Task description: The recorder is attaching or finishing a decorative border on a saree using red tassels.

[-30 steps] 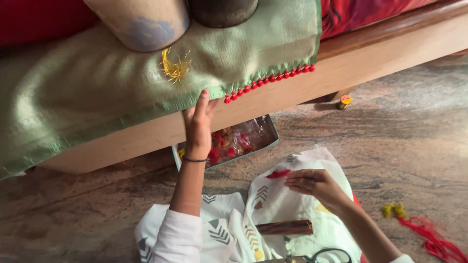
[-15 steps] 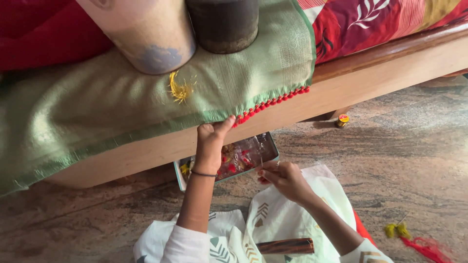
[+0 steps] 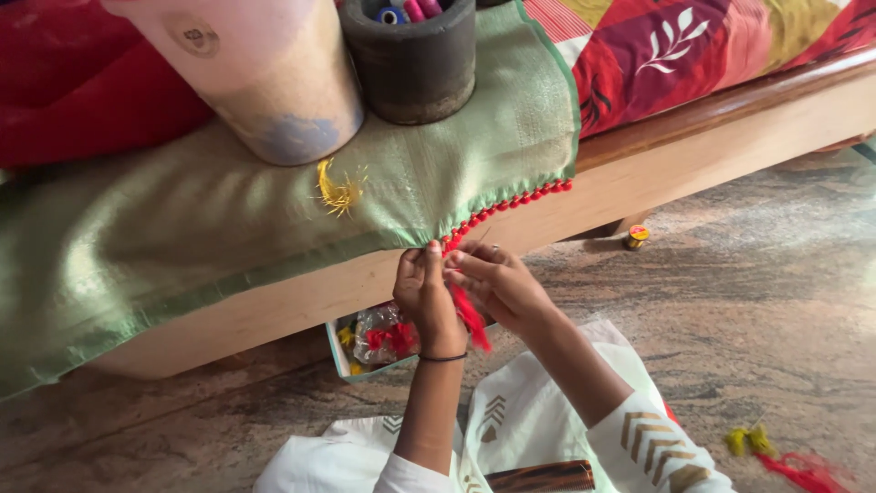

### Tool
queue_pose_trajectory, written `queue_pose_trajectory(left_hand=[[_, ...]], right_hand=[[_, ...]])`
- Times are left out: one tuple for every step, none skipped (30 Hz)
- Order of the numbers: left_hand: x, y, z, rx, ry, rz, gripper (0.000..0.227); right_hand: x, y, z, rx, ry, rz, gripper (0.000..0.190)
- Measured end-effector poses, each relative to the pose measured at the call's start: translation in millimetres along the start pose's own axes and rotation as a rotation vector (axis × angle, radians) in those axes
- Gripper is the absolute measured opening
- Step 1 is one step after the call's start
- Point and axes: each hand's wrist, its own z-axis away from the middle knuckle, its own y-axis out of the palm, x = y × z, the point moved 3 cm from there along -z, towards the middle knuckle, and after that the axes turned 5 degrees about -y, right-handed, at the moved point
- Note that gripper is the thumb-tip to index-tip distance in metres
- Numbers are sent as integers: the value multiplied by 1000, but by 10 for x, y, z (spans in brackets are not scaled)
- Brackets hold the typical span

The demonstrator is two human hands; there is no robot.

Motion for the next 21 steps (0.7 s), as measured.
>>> queue_pose_trajectory(left_hand=[[78, -39, -40, -3, 13, 0, 15], [149, -80, -86, -6, 28, -1, 16], [112, -77, -95, -4, 25, 1, 16], [54, -76, -121, 38, 24, 52, 16], [-7, -75, -146, 80, 22, 102, 16], [-125, -44, -132, 82, 27, 99, 16], [-219, 0, -119, 126, -45, 139, 17], [-312, 35, -99, 170, -122, 173, 20], [-273, -22, -145, 174, -121, 165, 20], [-216, -62, -178, 213, -130, 20, 19], [-159, -104, -210, 251, -137, -126, 21], [-175, -66, -192, 254, -136, -126, 21], [-196, -23, -172, 278, -121, -150, 19], [-212, 23, -155, 302, -105, -173, 20], [-168, 16, -171, 305, -103, -172, 20], [-124, 5, -181, 284, -78, -165, 21], [-76, -3, -189, 263, -53, -157, 21], [-51, -5, -190, 267, -58, -158, 21], [-28, -11, -192, 254, -49, -152, 21], [-12, -19, -201, 240, -37, -146, 21], [10, -35, -205, 244, -40, -148, 21]], right_hand=[[-34, -5, -23, 16, -5, 1, 27], [-70, -4, -54, 34, -9, 1, 30], [-50, 14, -28, 31, -11, 3, 30], [-58, 31, -19, -28, 36, 61, 33], [-63, 51, -7, -88, 83, 118, 36], [-71, -28, 10, -83, 80, 115, 36], [-82, -126, 28, -130, 92, 146, 38], [-110, -225, 58, -181, 104, 172, 40], [-108, -291, 60, -181, 101, 164, 40], [-100, -370, 74, -194, 103, 155, 40], [-91, -449, 90, -207, 106, 146, 40], [-83, -496, 106, -207, 104, 146, 40], [-67, -548, 124, -230, 81, 155, 39], [-48, -603, 138, -252, 58, 166, 39], [-61, -623, 149, -252, 54, 167, 39], [-72, -655, 175, -265, 56, 148, 39], [-82, -690, 201, -278, 58, 128, 39], [-98, -690, 186, -283, 56, 127, 39], [-114, -672, 165, -221, 47, 68, 38], [-132, -648, 135, -157, 40, 9, 38], [-96, -587, 89, -160, 37, 7, 38]])
